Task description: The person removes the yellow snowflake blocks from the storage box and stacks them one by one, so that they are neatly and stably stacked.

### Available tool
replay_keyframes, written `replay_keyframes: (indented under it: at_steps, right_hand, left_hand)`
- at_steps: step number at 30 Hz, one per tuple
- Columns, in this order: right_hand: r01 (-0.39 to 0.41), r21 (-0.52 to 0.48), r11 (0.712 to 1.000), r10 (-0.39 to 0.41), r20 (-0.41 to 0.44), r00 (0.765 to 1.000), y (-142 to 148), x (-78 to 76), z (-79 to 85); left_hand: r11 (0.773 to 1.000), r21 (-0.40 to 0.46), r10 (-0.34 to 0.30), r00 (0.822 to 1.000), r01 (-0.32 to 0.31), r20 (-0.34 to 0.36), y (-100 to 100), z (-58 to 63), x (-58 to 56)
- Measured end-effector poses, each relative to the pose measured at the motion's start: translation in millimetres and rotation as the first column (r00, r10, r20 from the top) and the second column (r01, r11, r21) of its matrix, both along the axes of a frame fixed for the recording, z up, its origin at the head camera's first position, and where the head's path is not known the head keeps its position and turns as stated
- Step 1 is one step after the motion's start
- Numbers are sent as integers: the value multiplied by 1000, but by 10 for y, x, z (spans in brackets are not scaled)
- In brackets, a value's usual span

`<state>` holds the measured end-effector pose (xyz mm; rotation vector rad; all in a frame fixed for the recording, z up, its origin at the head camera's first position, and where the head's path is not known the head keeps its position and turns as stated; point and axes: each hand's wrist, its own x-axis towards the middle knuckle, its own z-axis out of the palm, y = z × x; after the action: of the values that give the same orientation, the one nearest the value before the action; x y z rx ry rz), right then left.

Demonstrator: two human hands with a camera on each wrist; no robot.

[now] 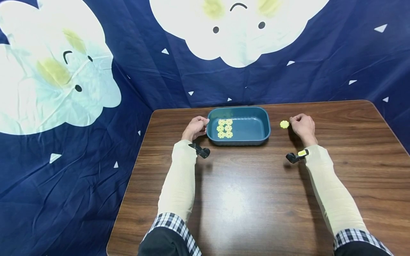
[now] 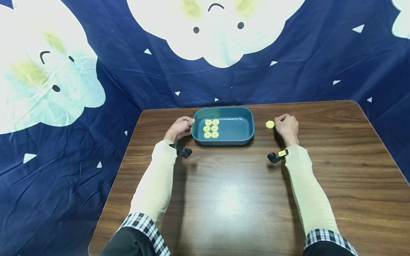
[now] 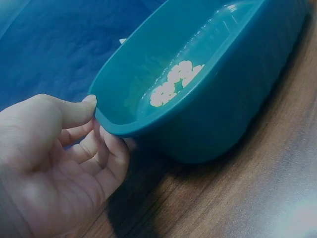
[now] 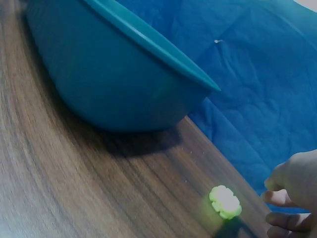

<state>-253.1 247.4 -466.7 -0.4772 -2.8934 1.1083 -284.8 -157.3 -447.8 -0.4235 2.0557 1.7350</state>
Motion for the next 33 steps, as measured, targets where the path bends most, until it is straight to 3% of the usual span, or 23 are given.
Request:
replay_keyframes:
  at_steps: [10, 19, 33]
  right_hand:
    - [1, -40, 999, -6, -137, 991, -136, -4, 100]
    - [-22, -73, 997, 7, -195, 981, -331, -12, 184]
    - [-104, -89, 991, 70, -319, 945, -628, -110, 211]
  left_hand:
    - [1000, 5, 6, 1000, -6, 2, -7, -16, -7]
    - [1000, 2, 10, 1000, -10, -1, -1, -17, 3]
    - [1000, 14, 17, 1000, -17, -11, 9, -11, 10]
